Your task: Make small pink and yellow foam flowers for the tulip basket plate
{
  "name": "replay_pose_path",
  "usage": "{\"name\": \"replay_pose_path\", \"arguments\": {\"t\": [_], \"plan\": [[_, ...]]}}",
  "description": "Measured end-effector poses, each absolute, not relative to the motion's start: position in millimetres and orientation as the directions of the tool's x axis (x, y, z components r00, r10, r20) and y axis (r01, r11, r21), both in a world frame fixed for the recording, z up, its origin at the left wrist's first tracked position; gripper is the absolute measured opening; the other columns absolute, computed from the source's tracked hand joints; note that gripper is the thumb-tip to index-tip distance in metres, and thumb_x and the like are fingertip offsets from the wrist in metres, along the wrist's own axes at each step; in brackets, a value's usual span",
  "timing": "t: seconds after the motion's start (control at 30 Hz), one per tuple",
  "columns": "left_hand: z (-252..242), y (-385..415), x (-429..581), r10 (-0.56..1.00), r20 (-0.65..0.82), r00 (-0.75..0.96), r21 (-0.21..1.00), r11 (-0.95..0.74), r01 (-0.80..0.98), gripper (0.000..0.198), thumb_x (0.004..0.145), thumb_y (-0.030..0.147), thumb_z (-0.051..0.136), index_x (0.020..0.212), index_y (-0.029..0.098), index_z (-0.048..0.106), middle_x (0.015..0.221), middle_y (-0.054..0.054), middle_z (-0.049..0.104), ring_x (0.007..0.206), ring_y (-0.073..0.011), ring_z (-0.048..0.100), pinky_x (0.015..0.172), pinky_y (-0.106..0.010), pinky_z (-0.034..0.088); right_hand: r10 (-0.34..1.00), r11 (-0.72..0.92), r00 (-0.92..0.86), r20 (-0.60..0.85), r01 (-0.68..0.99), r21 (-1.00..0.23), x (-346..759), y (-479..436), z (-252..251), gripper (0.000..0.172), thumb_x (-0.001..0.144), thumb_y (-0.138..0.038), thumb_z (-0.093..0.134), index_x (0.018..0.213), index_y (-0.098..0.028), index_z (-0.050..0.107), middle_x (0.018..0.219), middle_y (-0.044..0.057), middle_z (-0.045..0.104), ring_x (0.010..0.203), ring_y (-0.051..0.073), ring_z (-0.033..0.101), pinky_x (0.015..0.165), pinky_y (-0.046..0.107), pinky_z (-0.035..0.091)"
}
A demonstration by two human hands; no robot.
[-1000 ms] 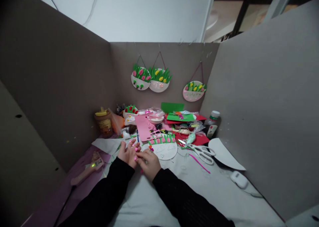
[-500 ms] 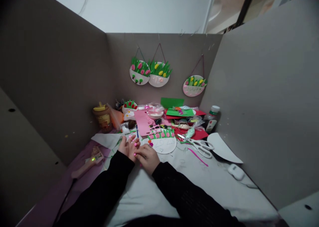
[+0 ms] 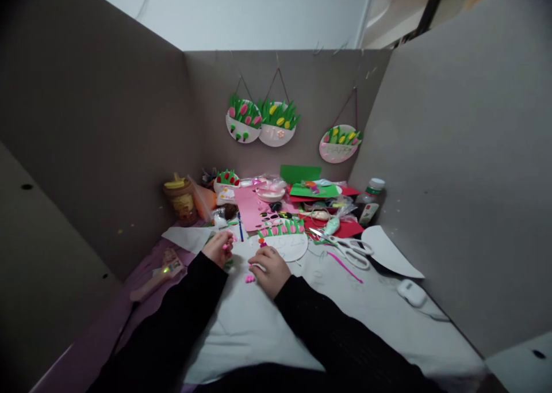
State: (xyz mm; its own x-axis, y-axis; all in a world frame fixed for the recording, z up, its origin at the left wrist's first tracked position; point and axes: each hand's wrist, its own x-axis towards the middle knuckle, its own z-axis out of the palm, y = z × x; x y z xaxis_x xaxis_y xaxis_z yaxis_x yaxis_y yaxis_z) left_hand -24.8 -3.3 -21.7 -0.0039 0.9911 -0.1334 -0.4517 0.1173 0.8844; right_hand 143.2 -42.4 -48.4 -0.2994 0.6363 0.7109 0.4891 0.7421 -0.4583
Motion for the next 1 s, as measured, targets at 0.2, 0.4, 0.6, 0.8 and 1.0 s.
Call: {"name": "replay_pose_path", "arguments": {"t": [0.2,0.4,0.6,0.8,1.0], "plan": [[-49,-22,-28,0.969,0.212,0.125,0.972,-0.196,-0.132,0.021,0.048,0.001,0.069,0.057,0.019,0.063,0.059,0.001,0.048,0.048,-0.0081,0.033,0.047,-0.019,0.031,0.674,0.702,-0.452,0.584,0.639,-0.315,157,-60,-57,0.003,0.076,-0.020,0.060,0.076,-0.019,0.063,0.083,0.005,0.056,0.082,0.018,0.050,0.073,0.032,0.045],[-70,-33,-19,0.978,0.189,0.088,0.956,-0.163,-0.243,0.015,0.049,0.009,0.073,0.055,0.019,0.065,0.055,-0.001,0.042,0.052,-0.0127,0.044,0.055,-0.025,0.039,0.671,0.683,-0.504,0.544,0.706,-0.188,152,-66,-55,0.008,0.077,-0.024,0.059,0.073,-0.019,0.061,0.086,0.007,0.056,0.084,0.019,0.048,0.071,0.031,0.044],[-53,-21,-33,0.926,0.091,0.367,0.991,-0.050,-0.121,0.021,0.046,0.004,0.075,0.053,0.021,0.066,0.053,0.000,0.047,0.047,-0.0110,0.041,0.050,-0.023,0.034,0.671,0.672,-0.525,0.524,0.729,-0.129,150,-69,-51,0.012,0.079,-0.026,0.056,0.072,-0.018,0.062,0.084,0.007,0.056,0.082,0.019,0.048,0.070,0.031,0.043],[-60,-28,-25,0.955,0.106,0.276,0.979,-0.051,-0.198,0.022,0.046,0.002,0.075,0.048,0.021,0.064,0.055,-0.001,0.041,0.060,-0.0161,0.048,0.064,-0.025,0.039,0.658,0.680,-0.532,0.533,0.724,-0.116,149,-68,-52,0.013,0.080,-0.026,0.055,0.072,-0.018,0.061,0.083,0.007,0.057,0.081,0.019,0.048,0.069,0.031,0.042],[-76,-28,-19,0.905,0.361,0.226,0.926,-0.376,0.023,0.018,0.039,0.028,0.080,0.050,0.027,0.066,0.056,-0.001,0.044,0.056,-0.0173,0.044,0.070,-0.032,0.042,0.658,0.679,-0.532,0.533,0.725,-0.114,148,-67,-52,0.014,0.080,-0.027,0.056,0.070,-0.018,0.061,0.080,0.007,0.057,0.079,0.018,0.048,0.067,0.030,0.042]]}}
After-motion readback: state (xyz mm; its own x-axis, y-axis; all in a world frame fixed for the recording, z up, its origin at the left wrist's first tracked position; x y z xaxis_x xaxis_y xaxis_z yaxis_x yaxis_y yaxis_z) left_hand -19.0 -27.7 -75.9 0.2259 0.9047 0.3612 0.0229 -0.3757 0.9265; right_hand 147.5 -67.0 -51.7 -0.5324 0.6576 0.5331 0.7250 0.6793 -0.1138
